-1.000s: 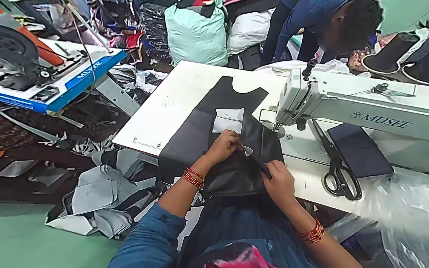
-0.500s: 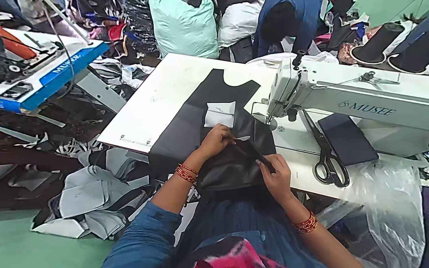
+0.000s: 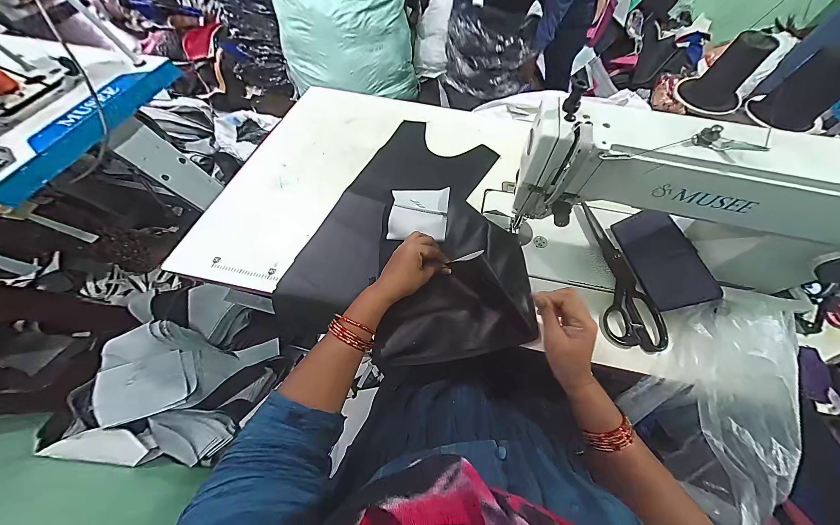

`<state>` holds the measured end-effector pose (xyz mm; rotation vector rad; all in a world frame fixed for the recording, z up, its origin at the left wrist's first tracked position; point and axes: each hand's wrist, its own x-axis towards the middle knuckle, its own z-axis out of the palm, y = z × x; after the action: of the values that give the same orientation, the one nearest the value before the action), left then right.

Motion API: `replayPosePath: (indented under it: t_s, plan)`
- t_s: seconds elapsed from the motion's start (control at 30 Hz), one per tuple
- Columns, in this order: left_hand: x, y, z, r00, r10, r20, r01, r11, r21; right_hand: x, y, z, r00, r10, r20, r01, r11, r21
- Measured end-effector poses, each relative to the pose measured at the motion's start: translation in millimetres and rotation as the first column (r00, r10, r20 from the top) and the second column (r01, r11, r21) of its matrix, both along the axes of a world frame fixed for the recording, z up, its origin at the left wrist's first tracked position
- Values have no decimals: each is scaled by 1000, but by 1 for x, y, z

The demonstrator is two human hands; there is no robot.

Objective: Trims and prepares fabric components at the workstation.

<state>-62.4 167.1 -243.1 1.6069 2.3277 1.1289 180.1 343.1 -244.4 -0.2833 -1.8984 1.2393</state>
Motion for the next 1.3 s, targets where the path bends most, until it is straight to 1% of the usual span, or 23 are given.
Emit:
replayPosePath:
  t_s: [0.07,0.1,0.2,0.27,0.33,0.4,0.5,0.57,0.7,0.8,0.87,0.97,1.07,1.13,1.2,1.3]
  plan:
    - [1,0,1,1000,-1,13,1,1000,-3,14,18,8,996,-77,41,76,997,21]
    - [1,0,2,1000,0,13,0,1000,1,21,25,10,993,-93,76,89,995,54]
    - [1,-1,-1,1000,-1,-22,2,1000,20,39,26,3,970,-59,236,21,987,161]
    - [1,0,0,1000,7,19,-8,1000,21,42,13,-7,944,-31,328,-44,975,220]
    - [3,-2,-1,1000,10,14,-10,1000,26,37,2,-16,944,-76,321,-41,939,342]
    - [5,-6,-1,1000,5,-17,-5,999,32,28,-6,-19,947,-140,290,1,902,431]
    - [4,-3,-2,1000,13,-11,-12,999,45,19,-11,-23,957,-164,238,41,893,448]
    - [6,-3,1,1000,19,-13,-18,999,38,18,-11,-23,962,-156,226,41,896,443]
    - [5,-2,1,1000,20,-10,-20,1000,24,16,-7,-8,933,-125,338,-14,924,382]
    - [4,-2,0,1000,12,-20,-12,999,31,8,-10,5,912,-123,391,-39,924,380]
    - [5,-1,1,1000,13,-20,-12,1000,27,-2,-14,13,905,-124,407,-42,926,375]
    - [5,-1,2,1000,16,-7,-16,1000,10,-16,-21,21,903,-154,402,-6,929,369]
    - [3,0,0,1000,14,5,-14,1000,-3,-21,-23,18,915,-181,360,30,922,386]
    - [2,0,1,1000,11,20,-10,1000,-18,-21,-22,16,912,-187,365,32,920,390]
    - [2,0,2,999,11,32,-9,999,-34,-20,-21,18,899,-193,392,16,911,412]
    - [2,0,4,1000,7,29,-5,999,-49,-24,-24,27,861,-175,477,-56,900,432]
